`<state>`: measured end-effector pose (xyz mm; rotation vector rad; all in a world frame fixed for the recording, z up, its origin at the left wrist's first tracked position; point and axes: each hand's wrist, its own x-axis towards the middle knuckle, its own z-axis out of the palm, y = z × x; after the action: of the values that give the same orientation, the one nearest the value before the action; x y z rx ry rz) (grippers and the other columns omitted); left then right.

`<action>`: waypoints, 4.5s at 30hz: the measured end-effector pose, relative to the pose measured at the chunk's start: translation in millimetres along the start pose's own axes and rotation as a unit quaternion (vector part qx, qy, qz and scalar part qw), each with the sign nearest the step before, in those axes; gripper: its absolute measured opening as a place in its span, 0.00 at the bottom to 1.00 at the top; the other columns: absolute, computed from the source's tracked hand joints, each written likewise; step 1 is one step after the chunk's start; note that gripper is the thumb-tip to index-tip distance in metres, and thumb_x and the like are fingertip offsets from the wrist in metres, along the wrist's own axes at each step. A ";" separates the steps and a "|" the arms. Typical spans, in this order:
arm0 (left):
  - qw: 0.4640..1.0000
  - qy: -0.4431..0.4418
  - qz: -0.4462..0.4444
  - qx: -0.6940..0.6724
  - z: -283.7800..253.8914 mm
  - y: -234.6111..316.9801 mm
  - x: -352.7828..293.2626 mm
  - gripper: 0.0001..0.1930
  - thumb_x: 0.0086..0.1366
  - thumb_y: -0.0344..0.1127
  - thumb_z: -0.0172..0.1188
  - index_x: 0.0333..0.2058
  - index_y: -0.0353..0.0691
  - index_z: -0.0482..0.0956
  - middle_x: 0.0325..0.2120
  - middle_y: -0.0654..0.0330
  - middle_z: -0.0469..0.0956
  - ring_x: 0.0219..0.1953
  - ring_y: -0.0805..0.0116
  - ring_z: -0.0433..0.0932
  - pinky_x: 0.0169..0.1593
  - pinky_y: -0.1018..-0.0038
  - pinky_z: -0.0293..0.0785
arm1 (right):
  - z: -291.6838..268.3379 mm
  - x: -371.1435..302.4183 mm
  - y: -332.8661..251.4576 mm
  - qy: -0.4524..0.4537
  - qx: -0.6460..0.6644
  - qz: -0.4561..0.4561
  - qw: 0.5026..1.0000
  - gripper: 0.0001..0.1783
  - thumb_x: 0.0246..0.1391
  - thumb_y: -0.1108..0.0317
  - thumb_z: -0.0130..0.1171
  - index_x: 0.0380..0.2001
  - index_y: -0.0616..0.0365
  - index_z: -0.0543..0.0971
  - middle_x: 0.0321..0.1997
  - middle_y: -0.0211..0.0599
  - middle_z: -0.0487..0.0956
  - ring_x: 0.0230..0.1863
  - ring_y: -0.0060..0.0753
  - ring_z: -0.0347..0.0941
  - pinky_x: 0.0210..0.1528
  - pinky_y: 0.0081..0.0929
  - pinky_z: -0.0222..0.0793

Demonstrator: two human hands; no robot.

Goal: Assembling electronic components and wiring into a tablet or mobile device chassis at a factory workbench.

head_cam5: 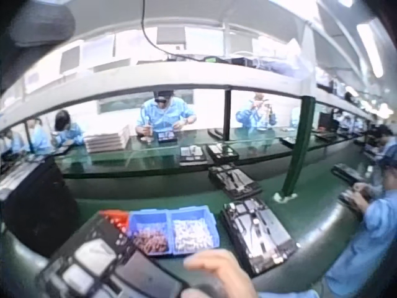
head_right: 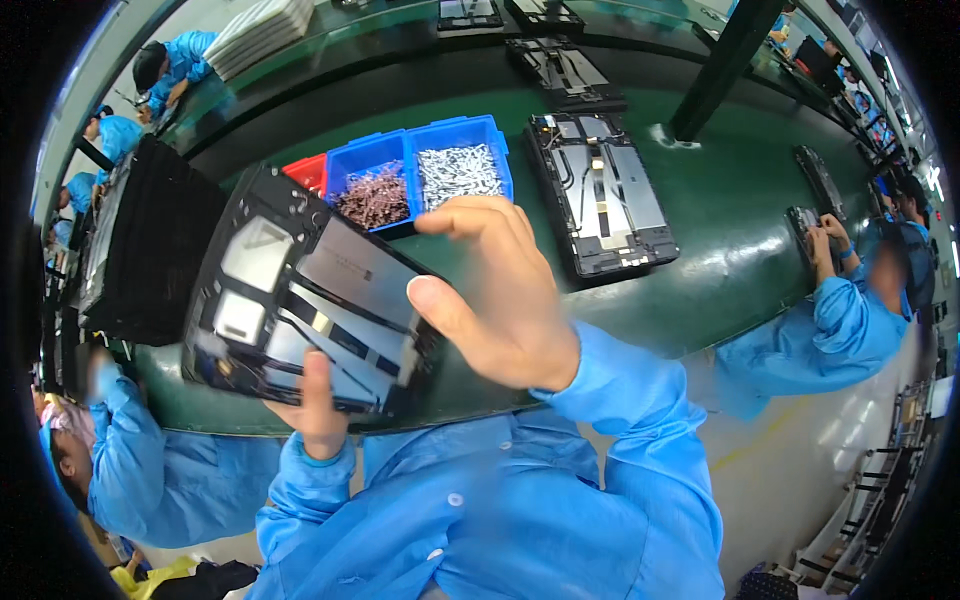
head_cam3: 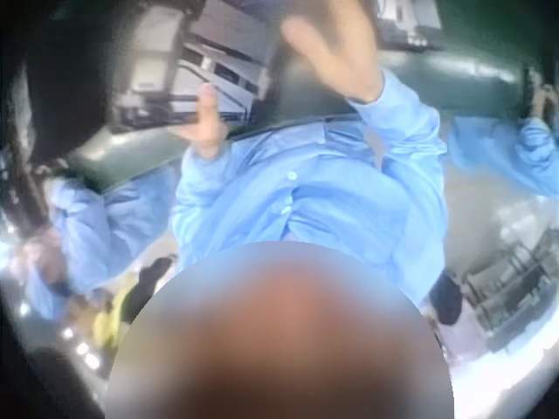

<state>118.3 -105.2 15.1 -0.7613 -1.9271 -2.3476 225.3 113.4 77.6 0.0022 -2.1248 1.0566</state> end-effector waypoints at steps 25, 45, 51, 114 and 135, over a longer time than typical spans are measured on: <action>0.880 -0.389 -0.257 0.093 19.2 -69.8 48.3 0.21 0.70 0.32 0.64 0.58 0.30 0.75 0.21 0.74 0.65 0.23 0.87 0.59 0.25 0.82 0.56 | -179.2 -50.8 125.1 0.209 0.139 0.427 0.869 0.29 0.64 0.65 0.65 0.62 0.71 0.72 0.53 0.41 0.82 0.49 0.25 0.80 0.51 0.23 0.76; 0.865 -0.435 -0.186 0.168 20.8 -63.9 61.4 0.08 0.66 0.34 0.65 0.34 0.34 0.82 0.12 0.67 0.68 0.15 0.80 0.64 0.21 0.72 0.59 | -85.6 178.3 223.0 -0.139 -0.473 0.264 0.829 0.71 0.33 0.20 0.69 0.67 0.70 0.65 0.62 0.66 0.74 0.64 0.59 0.72 0.66 0.43 0.68; 0.897 -0.417 -0.128 0.073 11.0 -79.5 57.5 0.06 0.68 0.32 0.64 0.35 0.34 0.82 0.14 0.65 0.72 0.17 0.80 0.67 0.21 0.74 0.62 | -65.6 209.6 301.1 -0.316 -0.372 0.534 0.690 0.77 0.25 0.22 0.73 0.68 0.75 0.63 0.74 0.61 0.62 0.74 0.54 0.59 0.73 0.42 0.56; 0.985 -0.084 -0.150 0.009 -4.1 -52.0 60.8 0.06 0.69 0.31 0.64 0.41 0.34 0.82 0.43 0.62 0.80 0.41 0.82 0.74 0.45 0.81 0.72 | 16.3 -17.5 64.9 -0.184 -0.290 0.161 0.925 0.24 0.62 0.58 0.59 0.58 0.58 0.76 0.57 0.53 0.73 0.36 0.60 0.81 0.40 0.48 0.79; 0.952 -0.260 -0.097 0.129 15.1 -38.6 -10.9 0.04 0.61 0.31 0.70 0.36 0.42 0.87 0.72 0.33 0.50 0.73 0.39 0.56 0.70 0.60 0.59 | 46.3 -24.5 50.2 -0.205 -0.376 0.183 0.885 0.15 0.68 0.58 0.50 0.44 0.60 0.74 0.42 0.56 0.71 0.25 0.61 0.78 0.28 0.52 0.77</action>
<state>121.5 -85.1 -22.6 -1.3203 -2.5510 -2.0628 198.6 107.2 10.5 -0.6166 -2.8806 0.3634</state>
